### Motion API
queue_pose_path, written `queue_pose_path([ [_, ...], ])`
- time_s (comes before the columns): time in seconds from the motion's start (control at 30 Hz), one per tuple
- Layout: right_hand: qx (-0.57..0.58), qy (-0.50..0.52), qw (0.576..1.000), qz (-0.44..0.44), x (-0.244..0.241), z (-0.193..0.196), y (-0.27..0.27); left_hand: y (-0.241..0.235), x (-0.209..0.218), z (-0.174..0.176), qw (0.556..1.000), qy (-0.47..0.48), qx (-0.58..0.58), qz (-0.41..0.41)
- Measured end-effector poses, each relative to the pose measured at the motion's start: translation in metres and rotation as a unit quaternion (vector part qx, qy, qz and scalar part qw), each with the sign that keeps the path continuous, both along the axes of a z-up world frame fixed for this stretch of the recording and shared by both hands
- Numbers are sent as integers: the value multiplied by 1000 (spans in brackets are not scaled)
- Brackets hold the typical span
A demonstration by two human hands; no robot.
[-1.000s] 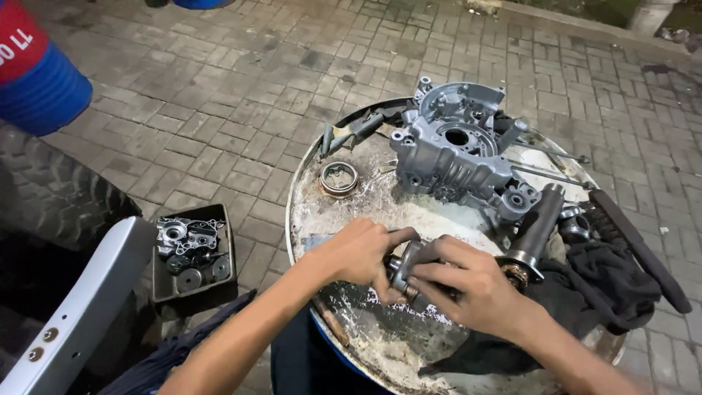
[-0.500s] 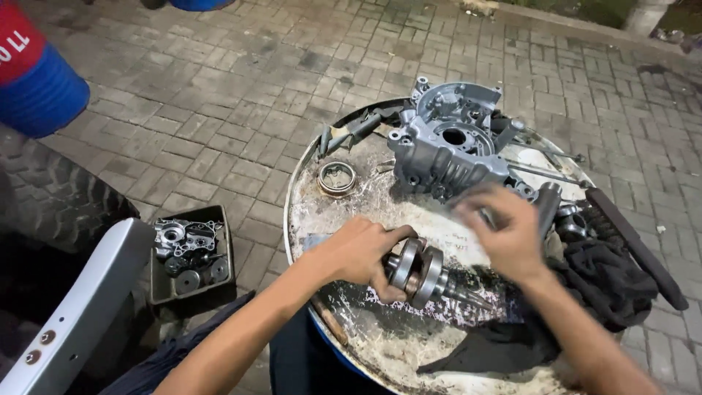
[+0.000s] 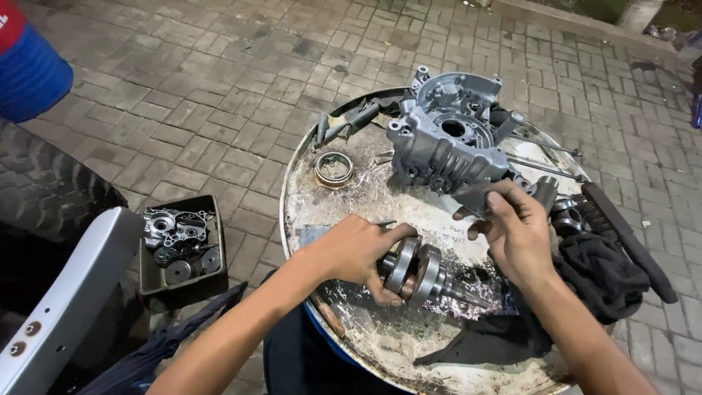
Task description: The person cleans a cylindrical metal engine part by hand using a small abrasive pad. They rotate the part to scrub different sections, then wipe it with a cloth. The person also handles a small metal pin and a piece of sandpaper on the work surface.
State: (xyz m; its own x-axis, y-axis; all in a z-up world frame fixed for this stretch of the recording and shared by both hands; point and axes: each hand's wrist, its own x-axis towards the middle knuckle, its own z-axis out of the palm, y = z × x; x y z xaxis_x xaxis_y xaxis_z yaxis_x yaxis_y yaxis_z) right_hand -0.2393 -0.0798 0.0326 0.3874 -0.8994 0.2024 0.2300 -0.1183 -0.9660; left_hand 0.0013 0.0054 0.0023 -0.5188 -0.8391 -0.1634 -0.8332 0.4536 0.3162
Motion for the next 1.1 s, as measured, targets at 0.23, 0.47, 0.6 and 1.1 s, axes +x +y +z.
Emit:
queue_pose_path([
  [0.23,-8,97,995,12,12,16,24,2,1,9,1000,12,4,-4],
  [0.47,-107,291,941,133,27,41,32,2,2,15,999,44,9,-1],
  [0.6,-72,379,905,181,50,68,33,5,4,14,998,59,-2,-4],
  [1.1,-138,599,771,167,81,84,42,-7,-3,-3,1000,0,-23,0],
])
